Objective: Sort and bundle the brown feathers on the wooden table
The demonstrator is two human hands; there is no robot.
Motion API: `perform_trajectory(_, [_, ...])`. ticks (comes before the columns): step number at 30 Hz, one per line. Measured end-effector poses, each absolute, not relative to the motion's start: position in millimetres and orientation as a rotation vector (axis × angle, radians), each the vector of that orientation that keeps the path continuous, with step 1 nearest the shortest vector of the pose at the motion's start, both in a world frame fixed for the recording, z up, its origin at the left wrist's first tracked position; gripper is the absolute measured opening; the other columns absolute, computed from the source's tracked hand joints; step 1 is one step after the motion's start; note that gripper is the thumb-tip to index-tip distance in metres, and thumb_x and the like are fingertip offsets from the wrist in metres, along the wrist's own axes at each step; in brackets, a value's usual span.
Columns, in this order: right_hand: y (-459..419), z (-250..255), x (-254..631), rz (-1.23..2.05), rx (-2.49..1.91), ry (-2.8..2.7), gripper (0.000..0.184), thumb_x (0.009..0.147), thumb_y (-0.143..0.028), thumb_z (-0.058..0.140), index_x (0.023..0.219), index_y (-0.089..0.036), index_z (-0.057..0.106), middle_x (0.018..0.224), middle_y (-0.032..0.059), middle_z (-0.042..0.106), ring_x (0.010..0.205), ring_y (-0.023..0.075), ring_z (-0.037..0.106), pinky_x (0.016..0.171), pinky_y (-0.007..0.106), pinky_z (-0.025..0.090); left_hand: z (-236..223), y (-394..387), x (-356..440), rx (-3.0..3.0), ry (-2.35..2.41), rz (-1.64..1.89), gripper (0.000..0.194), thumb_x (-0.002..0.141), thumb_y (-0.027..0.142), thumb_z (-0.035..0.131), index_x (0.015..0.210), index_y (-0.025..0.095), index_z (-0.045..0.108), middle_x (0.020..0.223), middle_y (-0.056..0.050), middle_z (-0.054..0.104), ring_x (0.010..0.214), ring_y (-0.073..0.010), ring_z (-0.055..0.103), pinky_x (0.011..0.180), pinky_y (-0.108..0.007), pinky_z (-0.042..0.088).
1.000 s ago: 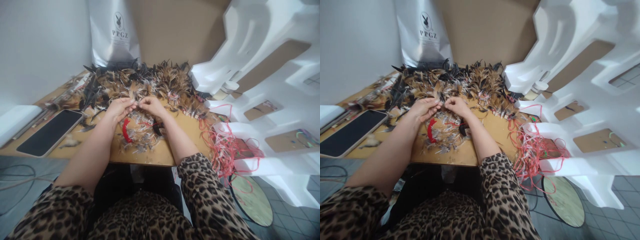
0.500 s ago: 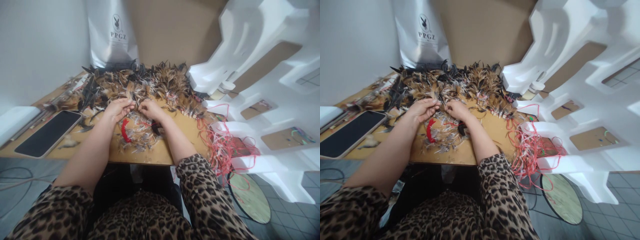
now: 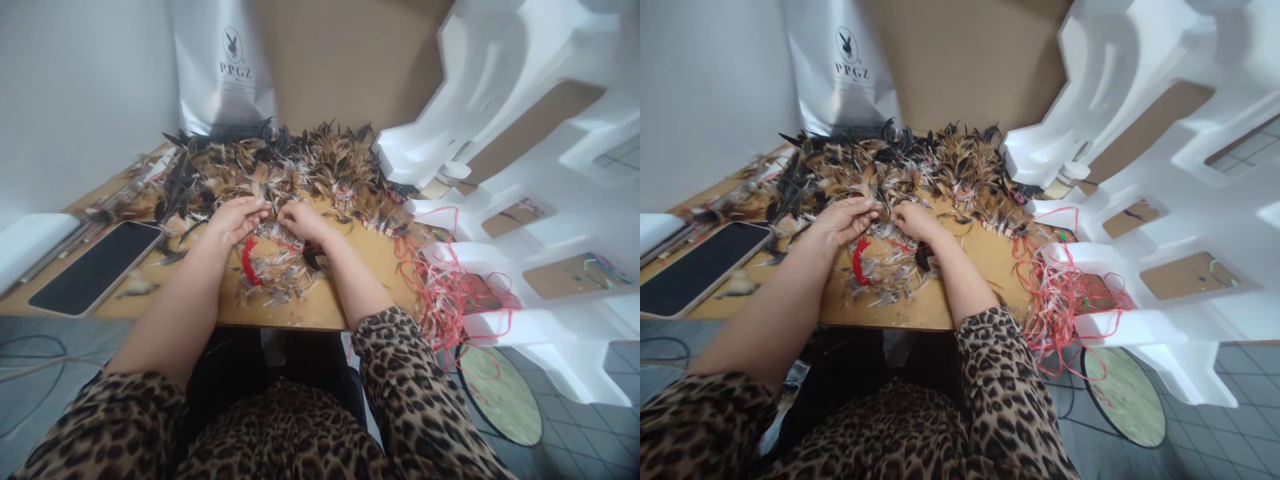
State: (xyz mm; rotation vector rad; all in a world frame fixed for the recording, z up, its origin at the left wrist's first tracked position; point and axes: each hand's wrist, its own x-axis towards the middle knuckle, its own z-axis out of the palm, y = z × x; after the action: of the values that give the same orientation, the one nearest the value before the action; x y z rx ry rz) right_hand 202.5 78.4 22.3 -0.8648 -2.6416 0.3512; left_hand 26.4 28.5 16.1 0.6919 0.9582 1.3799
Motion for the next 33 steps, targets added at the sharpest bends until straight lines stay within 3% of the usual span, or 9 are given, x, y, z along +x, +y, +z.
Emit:
perform_trajectory(15, [69.1,35.3,207.3,0.157,-0.939,-2.249,0.022,0.087,-0.021,0.037,0.096,-0.015,0.057,0.099,0.0086,0.053,0.094,0.0179,0.049,0.083,0.028,0.036,16.9,24.7,32.2,0.779,0.937,1.235,0.007,0.069,0.006,0.065,0.076,0.006,0.067,0.078,-0.012,0.070,0.055,-0.0088,0.063,0.042,-0.011,0.045])
perform_trajectory(24, [61.5,32.1,196.3,0.115,-0.980,-2.254,0.020,0.085,-0.020,0.038,0.087,-0.015,0.057,0.094,0.0076,0.053,0.089,0.0169,0.050,0.080,0.027,0.037,15.0,22.4,39.3,0.818,0.926,1.201,0.003,0.069,0.006,0.066,0.071,0.007,0.066,0.059,-0.007,0.064,0.048,-0.0079,0.059,0.042,-0.012,0.044])
perform_trajectory(30, [72.8,25.1,191.3,0.475,-0.905,-1.944,0.015,0.078,-0.023,0.050,0.084,-0.014,0.060,0.085,0.0029,0.059,0.079,0.0120,0.052,0.076,0.025,0.040,14.3,24.5,37.6,0.793,0.916,1.246,0.008,0.065,0.006,0.069,0.072,0.005,0.067,0.056,-0.006,0.063,0.045,-0.0058,0.056,0.041,-0.010,0.042])
perform_trajectory(33, [76.2,27.8,193.6,0.879,-1.005,-1.698,0.020,0.076,-0.033,0.056,0.081,-0.014,0.060,0.071,-0.0009,0.059,0.062,0.0078,0.049,0.061,0.021,0.040,15.9,25.2,36.8,0.780,0.912,1.279,0.010,0.064,0.007,0.070,0.073,0.005,0.067,0.059,-0.006,0.064,0.046,-0.0053,0.056,0.042,-0.010,0.042])
